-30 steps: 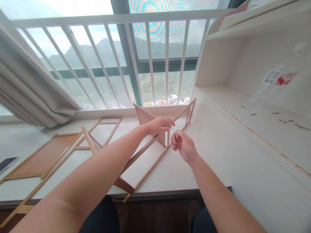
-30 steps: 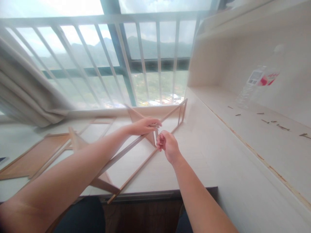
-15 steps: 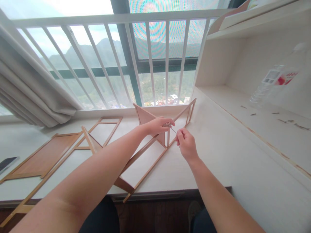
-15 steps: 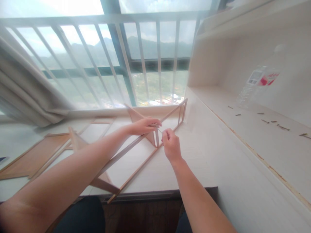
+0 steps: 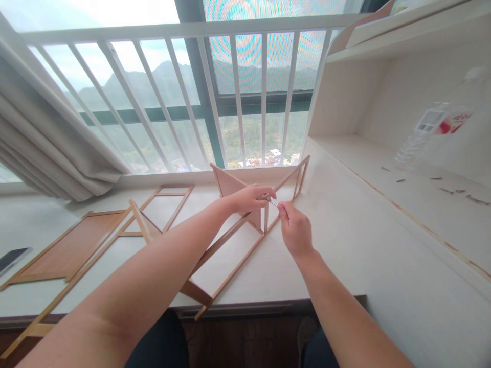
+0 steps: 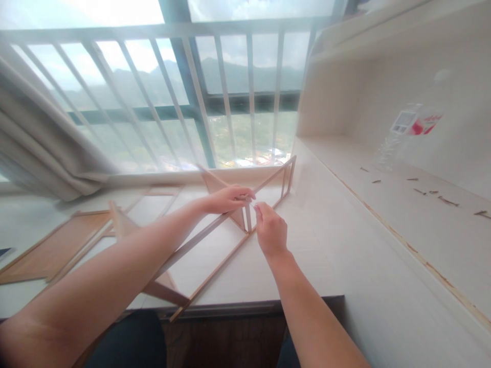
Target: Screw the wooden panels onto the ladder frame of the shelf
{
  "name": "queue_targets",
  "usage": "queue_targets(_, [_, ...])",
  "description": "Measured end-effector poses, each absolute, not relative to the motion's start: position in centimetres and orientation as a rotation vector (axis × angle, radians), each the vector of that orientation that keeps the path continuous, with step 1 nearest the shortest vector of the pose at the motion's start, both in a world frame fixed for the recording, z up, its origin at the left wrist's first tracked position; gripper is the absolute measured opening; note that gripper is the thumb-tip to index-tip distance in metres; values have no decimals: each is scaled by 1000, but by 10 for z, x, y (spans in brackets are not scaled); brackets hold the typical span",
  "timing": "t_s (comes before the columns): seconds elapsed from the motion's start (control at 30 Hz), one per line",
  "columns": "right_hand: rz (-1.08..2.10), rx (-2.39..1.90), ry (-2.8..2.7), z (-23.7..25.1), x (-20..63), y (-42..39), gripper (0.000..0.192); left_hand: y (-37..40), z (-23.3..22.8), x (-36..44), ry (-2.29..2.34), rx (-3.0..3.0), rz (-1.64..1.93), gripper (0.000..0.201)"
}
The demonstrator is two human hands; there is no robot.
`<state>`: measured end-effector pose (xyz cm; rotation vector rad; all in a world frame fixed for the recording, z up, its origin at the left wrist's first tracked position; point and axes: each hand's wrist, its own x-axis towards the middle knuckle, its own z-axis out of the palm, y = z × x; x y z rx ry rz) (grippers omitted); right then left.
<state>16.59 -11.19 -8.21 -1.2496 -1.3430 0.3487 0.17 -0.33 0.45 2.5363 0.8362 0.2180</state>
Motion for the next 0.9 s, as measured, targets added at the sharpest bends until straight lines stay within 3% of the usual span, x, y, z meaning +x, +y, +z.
queue_targets(0.57, [74, -1483, -1484, -82, 166, -108, 32, -4, 4, 2, 830, 2534, 203, 37])
queue_targets(0.9, [423, -1339, -1332, -84, 165, -106, 34, 0, 0, 2, 824, 2536, 236, 35])
